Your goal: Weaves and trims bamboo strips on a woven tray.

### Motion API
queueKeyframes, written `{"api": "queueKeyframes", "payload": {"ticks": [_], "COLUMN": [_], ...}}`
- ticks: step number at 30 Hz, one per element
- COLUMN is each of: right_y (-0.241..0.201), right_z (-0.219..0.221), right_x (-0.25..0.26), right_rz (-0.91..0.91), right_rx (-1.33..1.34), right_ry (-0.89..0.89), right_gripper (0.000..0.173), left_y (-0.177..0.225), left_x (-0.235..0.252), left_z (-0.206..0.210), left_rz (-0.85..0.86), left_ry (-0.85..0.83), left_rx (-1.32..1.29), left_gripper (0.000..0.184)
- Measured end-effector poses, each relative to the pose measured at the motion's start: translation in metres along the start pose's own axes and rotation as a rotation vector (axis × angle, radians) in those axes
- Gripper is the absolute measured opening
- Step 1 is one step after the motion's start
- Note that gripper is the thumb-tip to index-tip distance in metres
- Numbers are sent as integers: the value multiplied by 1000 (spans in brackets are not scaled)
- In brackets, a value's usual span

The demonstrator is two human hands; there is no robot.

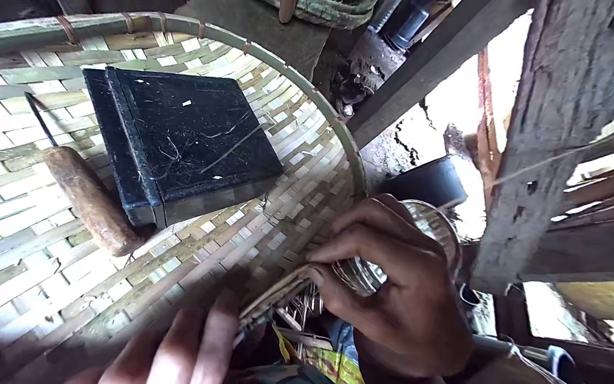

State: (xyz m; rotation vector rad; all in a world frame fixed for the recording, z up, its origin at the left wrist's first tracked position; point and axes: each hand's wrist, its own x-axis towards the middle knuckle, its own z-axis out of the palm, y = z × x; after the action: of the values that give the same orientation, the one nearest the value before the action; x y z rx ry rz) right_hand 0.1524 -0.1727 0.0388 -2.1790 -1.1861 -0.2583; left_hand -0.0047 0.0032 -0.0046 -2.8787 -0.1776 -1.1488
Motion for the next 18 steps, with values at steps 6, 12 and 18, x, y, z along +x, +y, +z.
{"api": "queueKeyframes", "payload": {"ticks": [6, 12, 18], "right_y": [-41, -31, -42], "right_z": [23, -17, -11], "right_x": [-9, -35, -60], "right_rz": [-13, -136, -223], "right_rx": [-546, -65, 111], "right_ry": [254, 183, 270], "right_gripper": [12, 12, 5], "left_y": [4, -11, -21], "left_x": [-2, 0, -1], "left_z": [8, -7, -20], "left_rz": [-58, 0, 59], "left_ry": [117, 39, -41], "left_rx": [16, -204, -402], "left_gripper": [32, 59, 52]}}
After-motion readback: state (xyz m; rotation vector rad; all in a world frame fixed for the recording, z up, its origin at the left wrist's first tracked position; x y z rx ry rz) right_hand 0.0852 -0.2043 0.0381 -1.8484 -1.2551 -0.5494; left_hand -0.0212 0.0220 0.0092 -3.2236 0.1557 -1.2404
